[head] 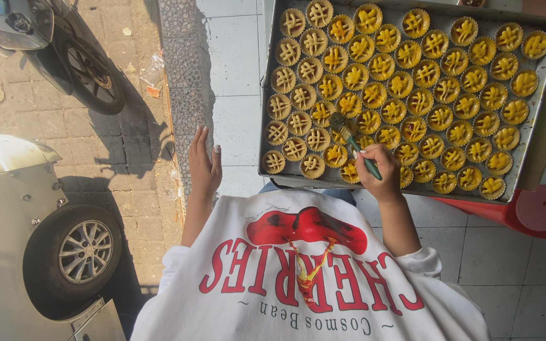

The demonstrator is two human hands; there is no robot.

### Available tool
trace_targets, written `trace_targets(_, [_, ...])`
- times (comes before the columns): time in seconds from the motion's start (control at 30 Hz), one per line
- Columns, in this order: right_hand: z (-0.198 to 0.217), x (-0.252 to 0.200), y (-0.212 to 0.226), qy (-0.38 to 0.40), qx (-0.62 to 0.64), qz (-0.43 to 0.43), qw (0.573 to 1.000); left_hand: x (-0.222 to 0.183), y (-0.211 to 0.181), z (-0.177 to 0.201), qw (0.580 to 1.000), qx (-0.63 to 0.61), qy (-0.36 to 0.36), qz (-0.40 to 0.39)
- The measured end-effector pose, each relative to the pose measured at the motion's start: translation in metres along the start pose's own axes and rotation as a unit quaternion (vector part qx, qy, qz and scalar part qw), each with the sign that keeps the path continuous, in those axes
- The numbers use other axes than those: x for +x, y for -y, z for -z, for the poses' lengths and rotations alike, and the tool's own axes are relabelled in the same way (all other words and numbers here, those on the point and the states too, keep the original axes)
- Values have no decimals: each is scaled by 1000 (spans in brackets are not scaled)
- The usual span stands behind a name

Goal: The person applies an egg wash to several small pastries on a large metal tray using a brush.

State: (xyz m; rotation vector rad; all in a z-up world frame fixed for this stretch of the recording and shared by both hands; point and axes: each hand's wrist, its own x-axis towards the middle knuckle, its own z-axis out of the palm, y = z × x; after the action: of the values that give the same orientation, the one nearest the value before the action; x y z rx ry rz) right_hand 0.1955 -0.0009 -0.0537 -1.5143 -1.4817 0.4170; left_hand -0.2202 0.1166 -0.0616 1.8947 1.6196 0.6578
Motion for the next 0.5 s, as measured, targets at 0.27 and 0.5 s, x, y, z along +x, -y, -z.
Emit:
trace_targets(0.27, [1,32,1,22,-5,39,999,1,-3,7,1000,1,-8,2])
trace_targets(0.5, [-3,37,-4,58,-24,58,996,-4,1,10,1000,-7,-17,7])
